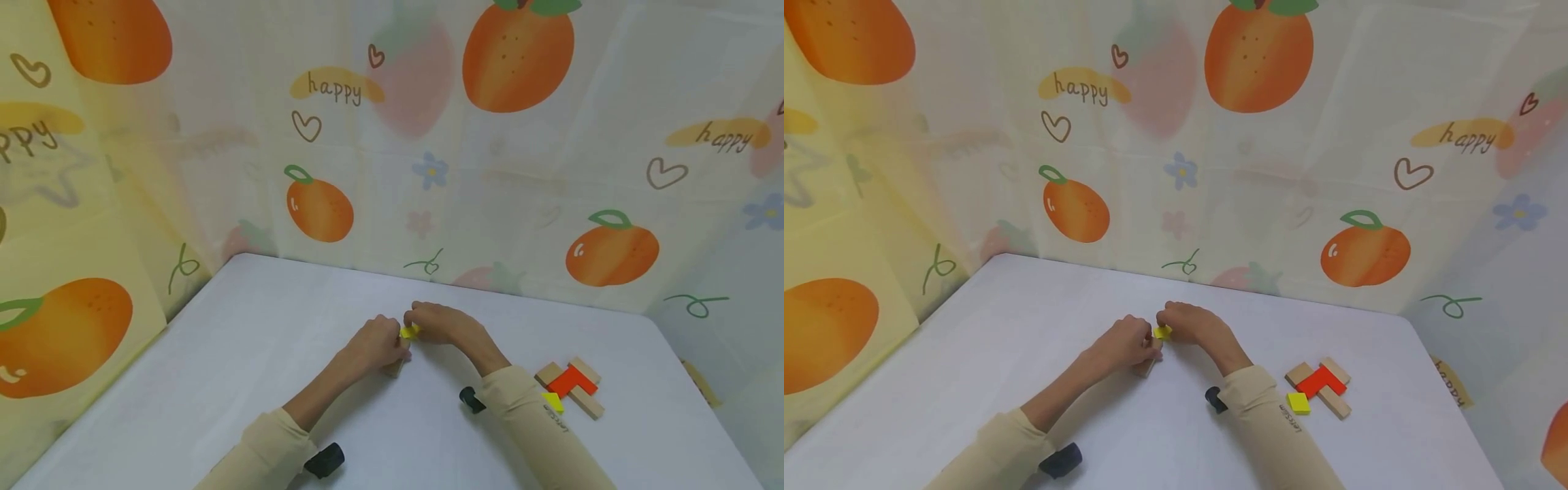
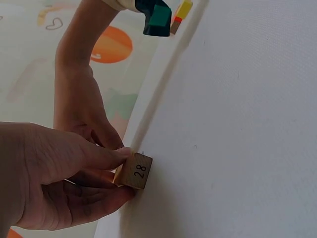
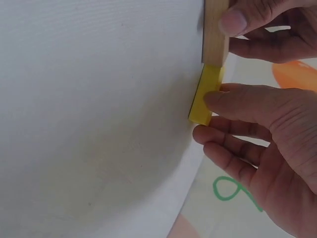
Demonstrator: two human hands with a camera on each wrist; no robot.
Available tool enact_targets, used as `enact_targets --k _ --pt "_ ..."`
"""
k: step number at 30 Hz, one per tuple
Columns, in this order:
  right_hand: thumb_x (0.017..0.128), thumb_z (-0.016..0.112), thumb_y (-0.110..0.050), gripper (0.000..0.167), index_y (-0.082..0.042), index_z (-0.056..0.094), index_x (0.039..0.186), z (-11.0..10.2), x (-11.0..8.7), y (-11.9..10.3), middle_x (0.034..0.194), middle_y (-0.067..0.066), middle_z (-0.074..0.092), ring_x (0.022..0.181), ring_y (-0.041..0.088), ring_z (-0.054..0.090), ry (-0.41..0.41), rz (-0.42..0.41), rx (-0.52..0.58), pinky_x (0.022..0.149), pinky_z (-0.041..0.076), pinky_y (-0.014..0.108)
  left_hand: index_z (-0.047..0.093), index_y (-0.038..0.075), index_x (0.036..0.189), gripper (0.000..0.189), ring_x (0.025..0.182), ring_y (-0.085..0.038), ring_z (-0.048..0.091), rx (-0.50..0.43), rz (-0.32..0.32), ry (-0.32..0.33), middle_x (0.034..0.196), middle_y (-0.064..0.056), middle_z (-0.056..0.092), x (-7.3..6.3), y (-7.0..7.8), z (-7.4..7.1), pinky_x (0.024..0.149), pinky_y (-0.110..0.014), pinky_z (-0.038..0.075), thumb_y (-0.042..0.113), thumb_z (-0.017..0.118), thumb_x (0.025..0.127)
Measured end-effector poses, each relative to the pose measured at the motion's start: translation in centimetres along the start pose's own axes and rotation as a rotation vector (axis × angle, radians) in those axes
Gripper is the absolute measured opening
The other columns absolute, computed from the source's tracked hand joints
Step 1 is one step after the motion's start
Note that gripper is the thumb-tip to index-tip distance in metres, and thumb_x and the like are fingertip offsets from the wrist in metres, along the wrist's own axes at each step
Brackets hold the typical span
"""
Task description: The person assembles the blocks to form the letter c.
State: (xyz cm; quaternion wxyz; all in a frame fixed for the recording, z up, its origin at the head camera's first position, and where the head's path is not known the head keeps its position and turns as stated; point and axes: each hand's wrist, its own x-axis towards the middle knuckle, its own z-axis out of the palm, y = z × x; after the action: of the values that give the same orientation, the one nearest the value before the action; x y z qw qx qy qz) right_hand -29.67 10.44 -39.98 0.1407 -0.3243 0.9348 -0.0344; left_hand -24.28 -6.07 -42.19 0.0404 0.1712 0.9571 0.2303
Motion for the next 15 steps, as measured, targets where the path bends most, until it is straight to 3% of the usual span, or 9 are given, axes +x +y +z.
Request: enact_targets --k 15 --pt "0.101 0.063 -0.002 0.026 -0.012 0.074 0.123 -0.16 0.18 -0.18 0.114 0.008 0.066 0.1 0.02 0.061 -0.001 0.005 -0.015 0.099 0.055 0.039 0.062 0.006 0.071 0.033 0.055 -0.01 0.044 -0.027 -0.029 0.0 0.062 0.002 0.05 0.26 0.08 0.11 0.052 -0.02 0.037 0.022 0.088 0.085"
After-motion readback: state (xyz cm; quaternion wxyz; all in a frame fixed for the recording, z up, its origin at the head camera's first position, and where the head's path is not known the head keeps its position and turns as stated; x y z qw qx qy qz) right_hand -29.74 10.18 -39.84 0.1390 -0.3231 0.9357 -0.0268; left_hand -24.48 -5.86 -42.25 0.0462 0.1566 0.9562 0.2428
